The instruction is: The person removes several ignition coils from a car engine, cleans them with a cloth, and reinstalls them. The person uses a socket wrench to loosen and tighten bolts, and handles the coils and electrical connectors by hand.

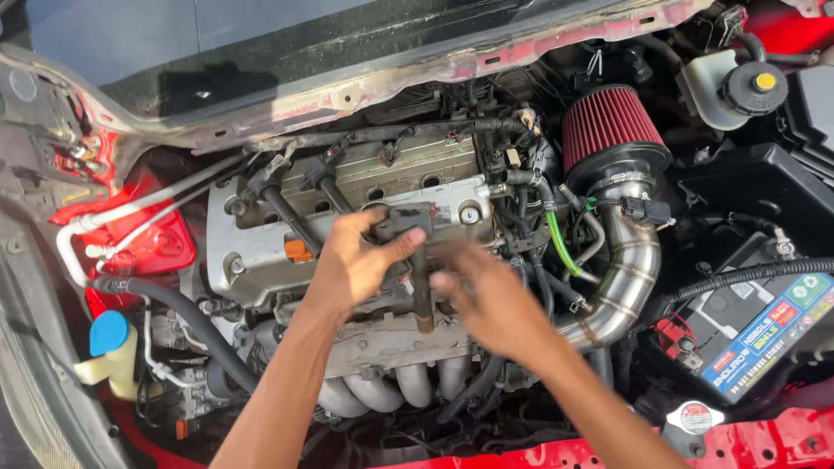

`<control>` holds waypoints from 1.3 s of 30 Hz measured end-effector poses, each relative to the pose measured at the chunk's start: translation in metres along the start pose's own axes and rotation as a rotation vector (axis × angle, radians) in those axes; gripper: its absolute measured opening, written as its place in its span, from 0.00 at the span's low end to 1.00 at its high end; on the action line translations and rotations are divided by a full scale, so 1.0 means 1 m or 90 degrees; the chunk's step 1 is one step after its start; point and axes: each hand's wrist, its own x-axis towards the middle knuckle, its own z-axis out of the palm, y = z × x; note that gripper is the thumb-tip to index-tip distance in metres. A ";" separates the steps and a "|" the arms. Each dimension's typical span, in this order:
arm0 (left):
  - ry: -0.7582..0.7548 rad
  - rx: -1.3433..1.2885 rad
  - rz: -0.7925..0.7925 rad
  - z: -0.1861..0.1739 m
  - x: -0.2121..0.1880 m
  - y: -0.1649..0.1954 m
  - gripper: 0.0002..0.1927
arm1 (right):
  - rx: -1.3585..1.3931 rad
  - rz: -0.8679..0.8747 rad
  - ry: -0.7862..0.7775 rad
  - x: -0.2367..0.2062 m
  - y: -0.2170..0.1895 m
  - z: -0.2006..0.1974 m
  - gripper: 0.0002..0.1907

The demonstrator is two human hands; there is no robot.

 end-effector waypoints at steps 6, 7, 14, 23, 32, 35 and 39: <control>0.034 -0.032 -0.085 -0.001 0.065 0.011 0.13 | -0.242 -0.114 0.129 0.121 0.073 -0.040 0.35; 0.032 -0.031 -0.077 -0.001 0.076 0.014 0.13 | -0.258 -0.134 0.129 0.135 0.082 -0.039 0.35; 0.043 0.023 -0.085 -0.002 0.124 0.012 0.12 | -0.227 -0.086 0.140 0.166 0.110 -0.022 0.20; -0.020 0.107 -0.127 -0.003 0.153 0.021 0.13 | 0.005 -0.111 0.158 0.161 0.124 -0.026 0.19; -0.084 0.020 -0.183 -0.010 0.165 0.020 0.12 | -0.030 -0.084 0.164 0.161 0.114 -0.028 0.19; -0.094 0.014 -0.199 -0.010 0.168 0.018 0.13 | -0.017 -0.104 0.172 0.160 0.115 -0.026 0.21; -0.068 0.028 -0.184 -0.009 0.165 0.019 0.13 | -0.044 -0.089 0.167 0.158 0.115 -0.026 0.14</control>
